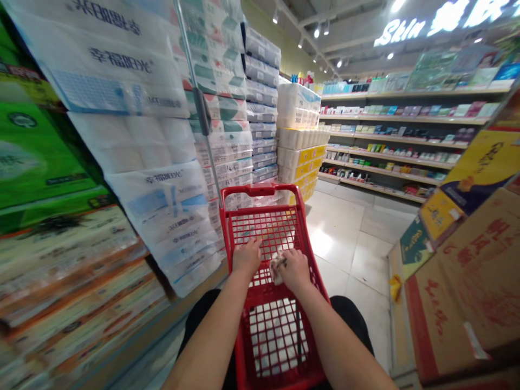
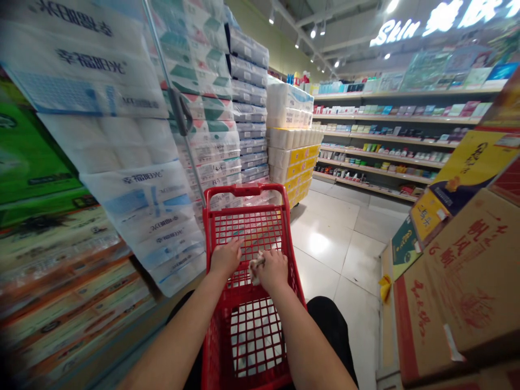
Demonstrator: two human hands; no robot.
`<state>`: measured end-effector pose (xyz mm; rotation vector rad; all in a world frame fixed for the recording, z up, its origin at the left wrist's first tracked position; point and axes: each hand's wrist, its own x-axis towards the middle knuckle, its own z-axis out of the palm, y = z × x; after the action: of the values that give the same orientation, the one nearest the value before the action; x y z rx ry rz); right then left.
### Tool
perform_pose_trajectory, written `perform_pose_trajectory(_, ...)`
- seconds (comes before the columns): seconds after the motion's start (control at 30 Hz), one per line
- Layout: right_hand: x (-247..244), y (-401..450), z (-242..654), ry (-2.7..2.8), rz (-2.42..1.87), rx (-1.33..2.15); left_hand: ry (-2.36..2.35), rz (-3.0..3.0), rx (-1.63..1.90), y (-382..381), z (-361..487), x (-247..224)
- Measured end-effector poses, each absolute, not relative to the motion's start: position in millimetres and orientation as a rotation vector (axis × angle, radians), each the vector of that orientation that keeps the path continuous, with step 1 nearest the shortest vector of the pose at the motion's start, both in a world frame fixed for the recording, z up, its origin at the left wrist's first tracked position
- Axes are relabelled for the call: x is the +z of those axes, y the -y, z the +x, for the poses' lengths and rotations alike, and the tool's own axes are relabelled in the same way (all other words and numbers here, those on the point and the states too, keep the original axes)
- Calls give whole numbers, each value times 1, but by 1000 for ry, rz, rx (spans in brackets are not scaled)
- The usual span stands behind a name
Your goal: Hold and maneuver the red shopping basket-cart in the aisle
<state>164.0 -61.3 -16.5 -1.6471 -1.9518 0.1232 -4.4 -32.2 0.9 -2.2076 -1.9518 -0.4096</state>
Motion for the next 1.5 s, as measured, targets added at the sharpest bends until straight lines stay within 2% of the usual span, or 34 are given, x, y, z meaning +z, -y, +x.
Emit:
perform_pose_trajectory(0.13, -19, 64, 160, 2091, -1403, 144, 1934, -2211, -419, 33, -5, 0)
perform_pose_trajectory(0.33, -16, 58, 167, 1898, -1665, 57, 1946, -2201, -414, 31, -5, -2)
perform_pose_trajectory(0.43, -19, 61, 163, 2044, -1523, 151, 1952, -2207, -405, 31, -5, -2)
perform_pose_trajectory(0.53, -22, 62, 161, 2061, -1408, 105, 1953, -2215, -393, 33, -5, 0)
perform_pose_trajectory(0.7, -21, 64, 167, 1886, -1595, -7, 1943, -2219, -382, 42, -3, 3)
perform_pose_trajectory(0.87, -22, 69, 166, 2065, -1393, 61, 1954, -2204, -365, 45, -5, 2)
perform_pose_trajectory(1.03, -24, 60, 170, 1884, -1578, 16, 1947, -2188, -388, 42, -7, -1)
perform_pose_trajectory(1.23, -26, 58, 165, 2083, -1359, 100, 1908, -2200, -411, 33, -8, -4)
perform_pose_trajectory(1.4, -26, 50, 167, 1904, -1580, 43, 1890, -2222, -402, 24, -6, -5)
perform_pose_trajectory(1.5, -27, 49, 167, 2024, -1484, 108, 1888, -2238, -396, 20, -3, -4)
